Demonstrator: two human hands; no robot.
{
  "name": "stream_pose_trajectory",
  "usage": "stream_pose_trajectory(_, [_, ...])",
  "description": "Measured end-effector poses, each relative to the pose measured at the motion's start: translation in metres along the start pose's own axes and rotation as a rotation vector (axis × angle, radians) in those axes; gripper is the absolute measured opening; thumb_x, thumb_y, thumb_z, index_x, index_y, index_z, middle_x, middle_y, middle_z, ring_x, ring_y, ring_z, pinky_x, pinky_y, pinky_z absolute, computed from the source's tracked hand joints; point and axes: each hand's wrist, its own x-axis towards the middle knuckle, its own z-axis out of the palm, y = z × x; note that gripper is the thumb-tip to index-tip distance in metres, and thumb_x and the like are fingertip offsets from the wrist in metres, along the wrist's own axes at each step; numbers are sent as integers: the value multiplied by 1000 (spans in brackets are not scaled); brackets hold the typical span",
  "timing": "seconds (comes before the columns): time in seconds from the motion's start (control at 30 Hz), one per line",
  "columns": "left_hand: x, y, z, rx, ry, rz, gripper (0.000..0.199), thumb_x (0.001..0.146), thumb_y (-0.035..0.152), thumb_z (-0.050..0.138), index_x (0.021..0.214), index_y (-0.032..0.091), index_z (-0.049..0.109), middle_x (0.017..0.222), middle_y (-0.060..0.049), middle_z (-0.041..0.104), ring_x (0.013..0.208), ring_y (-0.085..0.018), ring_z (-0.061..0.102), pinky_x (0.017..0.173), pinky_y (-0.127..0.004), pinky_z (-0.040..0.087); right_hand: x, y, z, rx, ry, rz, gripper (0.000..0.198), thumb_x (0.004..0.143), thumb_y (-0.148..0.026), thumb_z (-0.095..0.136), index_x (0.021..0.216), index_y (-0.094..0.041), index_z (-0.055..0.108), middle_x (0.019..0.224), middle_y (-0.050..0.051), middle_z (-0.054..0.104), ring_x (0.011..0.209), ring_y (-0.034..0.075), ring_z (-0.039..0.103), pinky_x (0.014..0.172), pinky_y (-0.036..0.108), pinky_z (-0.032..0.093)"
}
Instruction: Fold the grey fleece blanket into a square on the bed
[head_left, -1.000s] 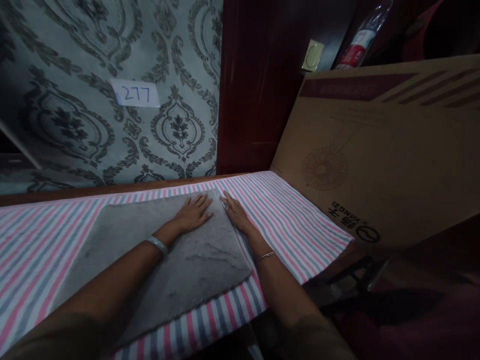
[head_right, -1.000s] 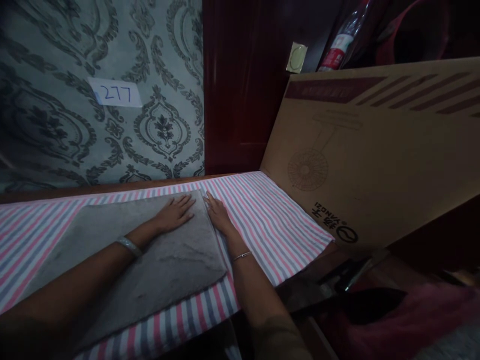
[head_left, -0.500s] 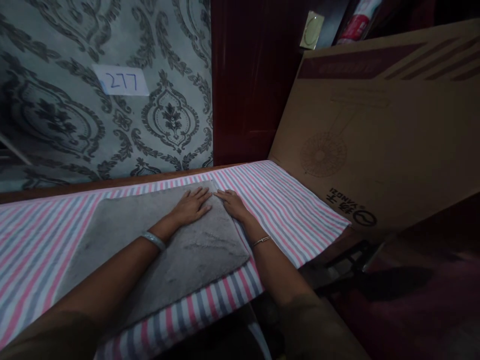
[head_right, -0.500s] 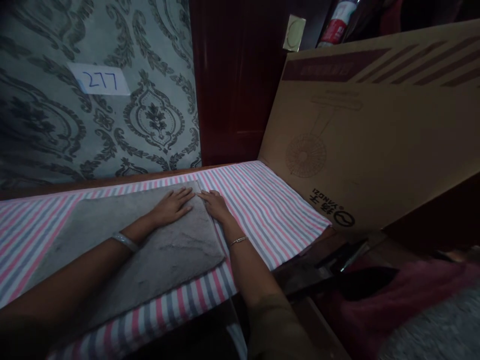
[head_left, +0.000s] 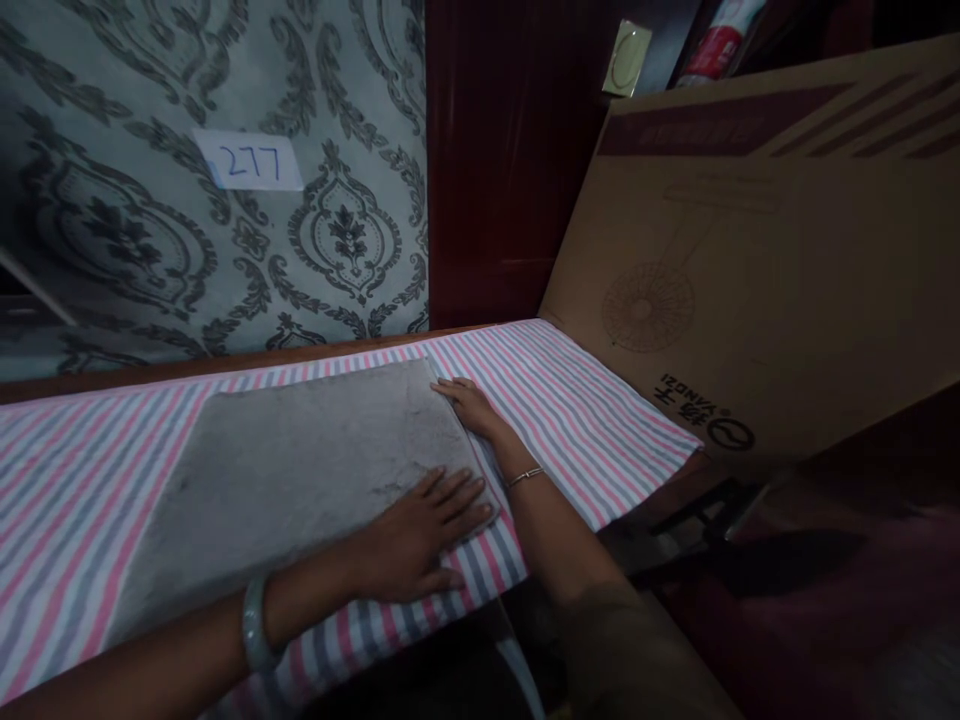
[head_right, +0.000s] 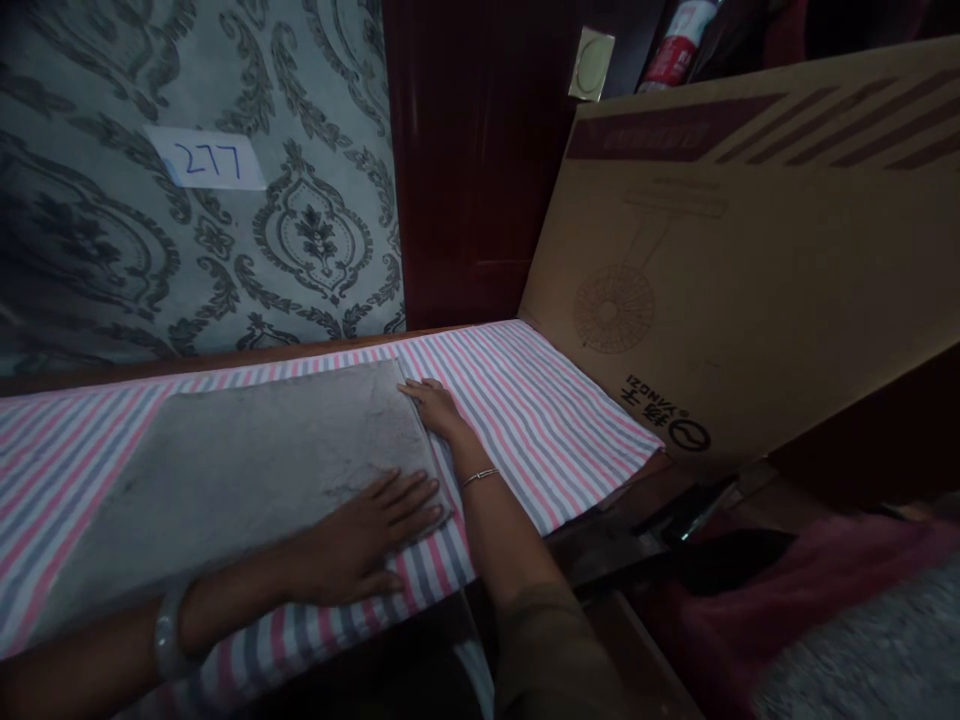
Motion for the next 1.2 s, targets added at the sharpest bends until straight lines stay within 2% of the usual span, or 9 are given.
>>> stream_pose_trajectory(0.1, [-8, 22, -4, -138, -53, 13, 69, 93, 58, 41, 154, 32, 23, 163, -6, 13, 151, -30, 9, 122, -58, 6, -1, -1, 1, -2, 19, 1, 67, 84, -3, 39, 142, -34, 50, 150, -8, 46, 139, 20, 37, 117, 44, 28])
stream_pose_trajectory(0.2, [-18, 23, -12, -310, -8, -35, 60, 97, 51, 36, 153, 33, 26, 160, -4, 28, 148, -22, 26, 122, -48, 21, -4, -5, -3, 23, 85, -16, 63, 84, -4, 38, 139, -28, 56, 145, -2, 53, 135, 20, 43, 115, 41, 31])
stream_pose_trajectory(0.37, [-32, -36, -26, -96, 309, -454, 59, 98, 47, 31, 151, 22, 34, 157, -9, 36, 145, -22, 31, 121, -46, 23, -12, -30, -8, 72, 272, -110, 56, 93, -18, 36, 148, -18, 43, 149, 5, 48, 138, 18, 40, 117, 36, 29])
stream_pose_trajectory(0.47, [-32, -76, -33, 127, 252, -801, 68, 94, 46, 36, 151, 9, 31, 158, -19, 28, 147, -31, 25, 119, -54, 21, -15, -50, -3, 29, 136, -200, 62, 96, -34, 42, 154, -16, 30, 157, 9, 35, 146, 22, 27, 119, 42, 22])
stream_pose_trajectory(0.53, [-27, -92, -35, 217, 190, -904, 68, 95, 46, 34, 152, 9, 29, 160, -20, 22, 149, -33, 20, 118, -59, 17, -16, -59, 2, -11, -7, -189, 67, 95, -38, 46, 155, -14, 27, 160, 12, 29, 149, 25, 21, 119, 45, 21])
stream_pose_trajectory(0.63, [-15, -107, -37, 248, 140, -834, 65, 97, 50, 27, 154, 19, 26, 162, -13, 16, 150, -32, 13, 118, -60, 12, -16, -64, 6, -45, -114, -136, 65, 96, -38, 45, 154, -14, 28, 161, 13, 25, 150, 25, 18, 118, 48, 20])
stream_pose_trajectory(0.87, [5, -146, -53, 200, 148, -642, 59, 98, 50, 23, 153, 30, 27, 162, -4, 20, 151, -27, 15, 119, -55, 12, -15, -62, 5, -45, -125, -57, 70, 97, -43, 42, 156, -11, 23, 163, 15, 19, 151, 26, 10, 119, 46, 16])
stream_pose_trajectory(1.07, [11, -155, -60, 243, 211, -706, 60, 97, 49, 25, 151, 24, 34, 161, -8, 25, 149, -28, 19, 119, -52, 13, -15, -61, 6, -62, -159, -37, 70, 97, -44, 41, 156, -11, 23, 163, 13, 17, 151, 25, 8, 120, 44, 14])
stream_pose_trajectory(1.2, [-10, -153, -63, 255, 189, -825, 64, 96, 52, 24, 153, 23, 30, 162, -9, 23, 149, -29, 19, 119, -54, 13, -16, -61, 6, -64, -150, -39, 68, 97, -44, 41, 156, -13, 24, 163, 12, 18, 151, 24, 8, 119, 43, 14])
